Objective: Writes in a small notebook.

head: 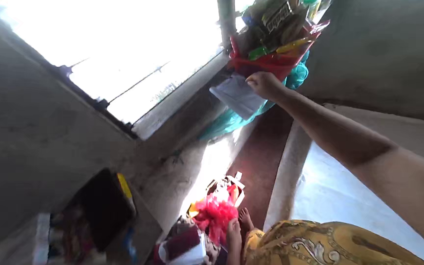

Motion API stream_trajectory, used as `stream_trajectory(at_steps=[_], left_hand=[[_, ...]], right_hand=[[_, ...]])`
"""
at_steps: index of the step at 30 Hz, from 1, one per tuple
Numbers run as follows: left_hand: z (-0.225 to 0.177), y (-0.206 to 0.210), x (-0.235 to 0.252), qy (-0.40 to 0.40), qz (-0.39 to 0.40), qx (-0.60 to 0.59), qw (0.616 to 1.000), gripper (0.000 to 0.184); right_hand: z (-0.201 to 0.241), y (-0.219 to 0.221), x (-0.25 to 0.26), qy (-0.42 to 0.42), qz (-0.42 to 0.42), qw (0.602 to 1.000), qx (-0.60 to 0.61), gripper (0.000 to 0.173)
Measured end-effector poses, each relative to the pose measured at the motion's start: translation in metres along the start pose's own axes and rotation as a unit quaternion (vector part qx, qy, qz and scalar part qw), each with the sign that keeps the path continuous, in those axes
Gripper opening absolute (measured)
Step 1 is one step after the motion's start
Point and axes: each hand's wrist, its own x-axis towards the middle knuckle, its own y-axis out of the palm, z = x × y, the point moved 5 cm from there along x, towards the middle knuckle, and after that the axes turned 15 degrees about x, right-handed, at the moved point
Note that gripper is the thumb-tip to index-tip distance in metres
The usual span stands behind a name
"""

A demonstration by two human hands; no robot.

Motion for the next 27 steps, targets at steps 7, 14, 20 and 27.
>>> stream_trajectory(at_steps=[7,14,20,27], left_hand=[[-0.134,-0.08,0.049,0.14,0.056,0.031,0.988,0.038],[-0.216,-0.132,0.039,0.246,0.015,-0.06,0.967,0.035],[-0.279,-0.18,0.029,0.277,-0.033,-0.072,0.958,0.036],[-0.345,-0.225,0.0,0.436,-0.16,-0.124,0.877,0.05]], right_hand=[[-0.018,0.037,0.068,0.167,0.051,0.976,-0.134,0.03],[-0.024,0.033,0.067,0.145,0.022,0.985,-0.091,0.033],[-0.022,0.005,0.03,0.019,-0.06,0.998,-0.013,0.027],[0.009,-0.002,-0.027,-0.123,-0.082,0.989,0.023,0.031]])
